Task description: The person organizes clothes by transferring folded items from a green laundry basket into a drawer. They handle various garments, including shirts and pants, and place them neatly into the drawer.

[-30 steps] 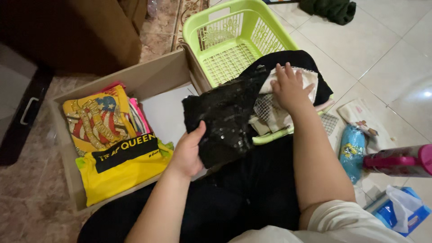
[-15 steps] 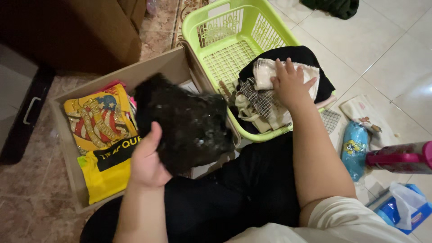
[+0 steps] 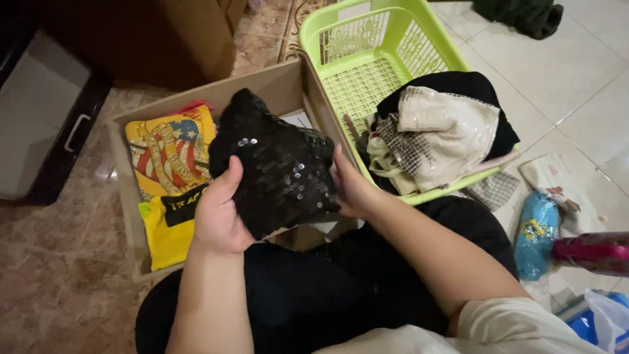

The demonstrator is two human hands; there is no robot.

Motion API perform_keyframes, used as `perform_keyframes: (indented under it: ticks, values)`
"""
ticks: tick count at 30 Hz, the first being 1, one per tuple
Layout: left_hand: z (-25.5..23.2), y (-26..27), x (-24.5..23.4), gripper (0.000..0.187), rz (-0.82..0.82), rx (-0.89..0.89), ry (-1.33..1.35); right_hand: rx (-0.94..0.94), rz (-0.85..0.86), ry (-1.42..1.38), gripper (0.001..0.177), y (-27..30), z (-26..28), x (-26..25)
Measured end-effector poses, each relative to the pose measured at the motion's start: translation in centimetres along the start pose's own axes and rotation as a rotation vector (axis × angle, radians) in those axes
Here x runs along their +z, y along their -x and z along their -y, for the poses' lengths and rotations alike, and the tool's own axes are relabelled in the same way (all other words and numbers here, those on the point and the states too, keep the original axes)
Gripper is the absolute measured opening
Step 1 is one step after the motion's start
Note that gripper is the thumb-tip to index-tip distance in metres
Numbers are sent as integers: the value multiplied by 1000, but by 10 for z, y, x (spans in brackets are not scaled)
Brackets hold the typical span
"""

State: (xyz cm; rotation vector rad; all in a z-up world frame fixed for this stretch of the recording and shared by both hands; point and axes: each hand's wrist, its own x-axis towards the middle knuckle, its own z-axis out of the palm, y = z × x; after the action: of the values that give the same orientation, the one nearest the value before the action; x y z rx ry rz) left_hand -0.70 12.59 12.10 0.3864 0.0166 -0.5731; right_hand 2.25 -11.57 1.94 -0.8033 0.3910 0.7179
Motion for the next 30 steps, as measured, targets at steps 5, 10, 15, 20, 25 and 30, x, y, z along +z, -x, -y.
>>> perform_keyframes:
  ticks: [5,10,15,20,25,30]
  values:
    - [-12,-2,-13,49,-83,50,-43,-128,378,-315,62,2,-1,0]
    - [-33,-27,-74,39,-363,-39,-256,-266,32,78,47,0,25,-22]
    - [-21,-75,-161,36,-593,-270,-470,-64,-269,441,43,-18,41,-28]
    - [-1,-106,-178,55,-765,-393,-834,-23,-262,994,45,-68,46,-40]
    - [-12,-112,-184,81,-848,179,-959,-249,-441,992,51,-121,52,-37]
    - [-17,-117,-200,81,-1001,218,-1280,71,-615,1389,59,-201,57,-70]
